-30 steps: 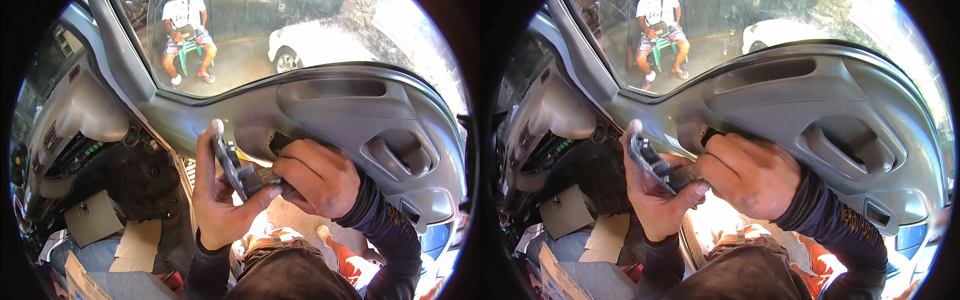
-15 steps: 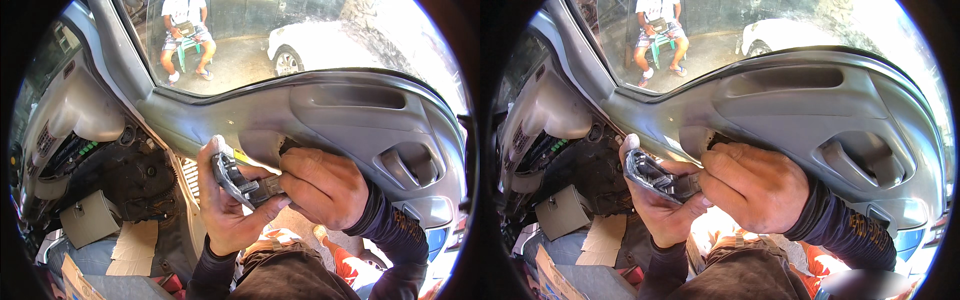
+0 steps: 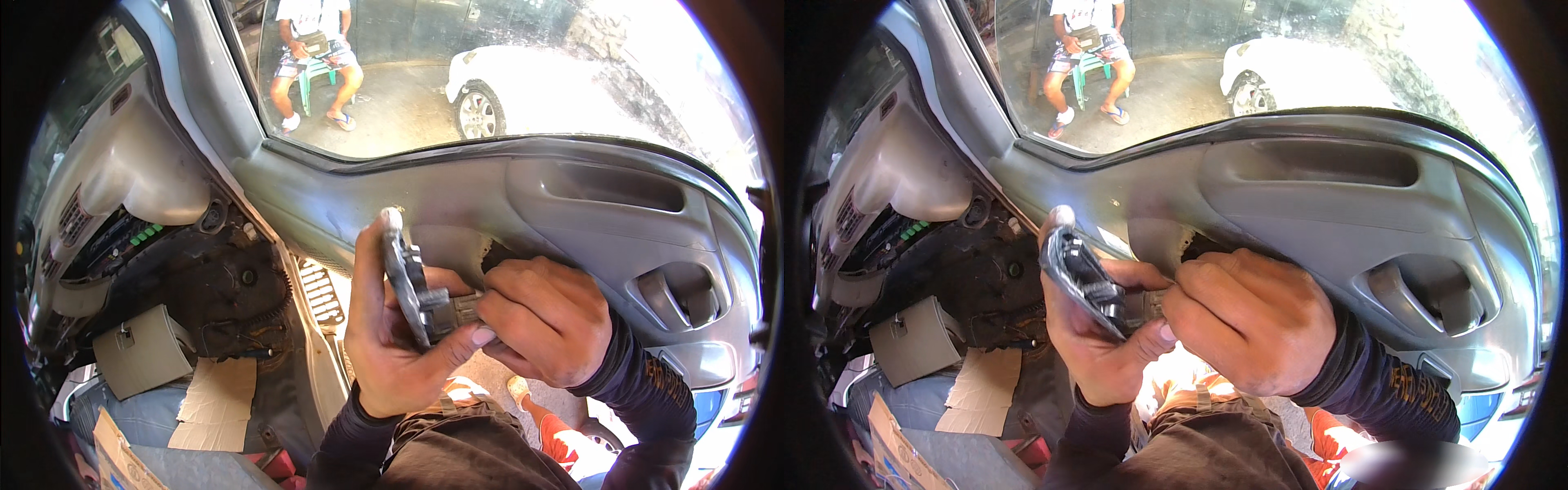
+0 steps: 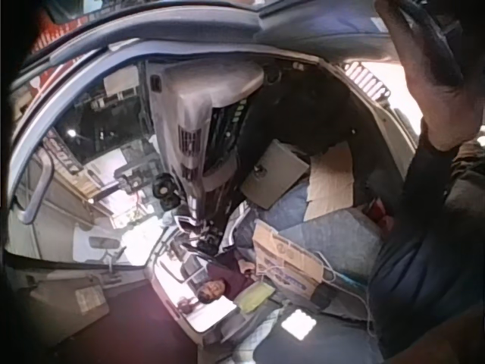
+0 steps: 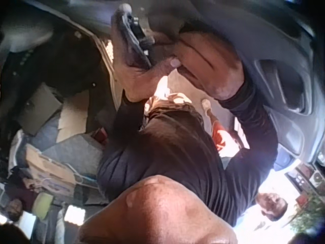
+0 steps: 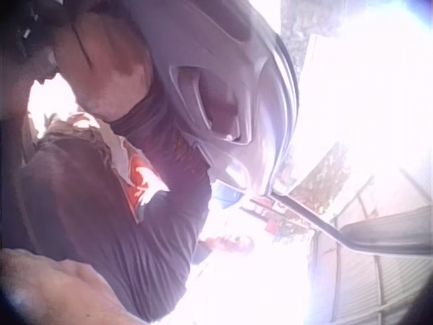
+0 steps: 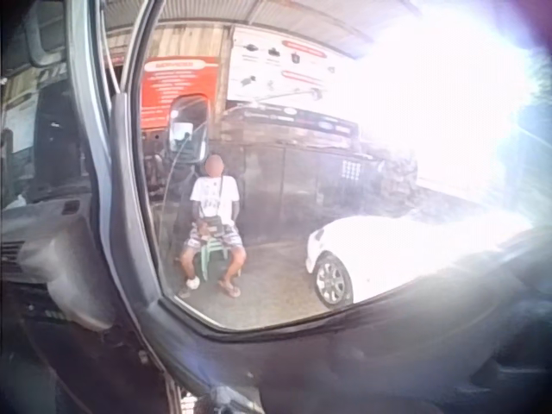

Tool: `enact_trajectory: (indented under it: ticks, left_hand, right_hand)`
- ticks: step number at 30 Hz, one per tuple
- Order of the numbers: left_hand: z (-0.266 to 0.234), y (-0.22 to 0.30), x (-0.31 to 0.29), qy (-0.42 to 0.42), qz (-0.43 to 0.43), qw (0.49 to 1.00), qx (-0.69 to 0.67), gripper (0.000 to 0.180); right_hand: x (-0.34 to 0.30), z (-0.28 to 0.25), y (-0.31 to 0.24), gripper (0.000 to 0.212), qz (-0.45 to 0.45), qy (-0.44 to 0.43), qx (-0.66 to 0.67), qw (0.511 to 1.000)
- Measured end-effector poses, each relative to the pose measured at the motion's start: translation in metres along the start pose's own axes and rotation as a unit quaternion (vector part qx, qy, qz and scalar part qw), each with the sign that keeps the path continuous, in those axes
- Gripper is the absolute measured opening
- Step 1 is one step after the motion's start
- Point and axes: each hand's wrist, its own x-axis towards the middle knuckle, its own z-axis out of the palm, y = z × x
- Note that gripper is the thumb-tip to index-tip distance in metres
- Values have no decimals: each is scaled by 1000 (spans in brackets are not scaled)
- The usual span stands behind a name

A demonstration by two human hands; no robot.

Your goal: The person uses a screwdriver and pliers to pry and detach the interior door panel of a car. They disconnect a wiring harness, remove fasteners, and carefully pull the panel away from the door frame.

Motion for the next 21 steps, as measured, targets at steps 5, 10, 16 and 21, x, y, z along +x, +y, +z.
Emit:
enact_trajectory:
  ticks: [5,10,16,21]
  left_hand:
    - [-18,0,10,-110,48,990,67,110]
    - [-13,4,9,-85,45,993,72,111]
    - [-12,-3,5,-67,37,997,12,112]
    - [-26,-8,3,-108,98,979,143,93]
  right_hand:
    - [1,0,0,29,-21,1,-11,1000]
    - [-1,-1,0,29,-25,4,-29,999]
    - [-3,4,2,29,-20,11,-11,1000]
    - [9,-13,-3,30,34,-31,30,998]
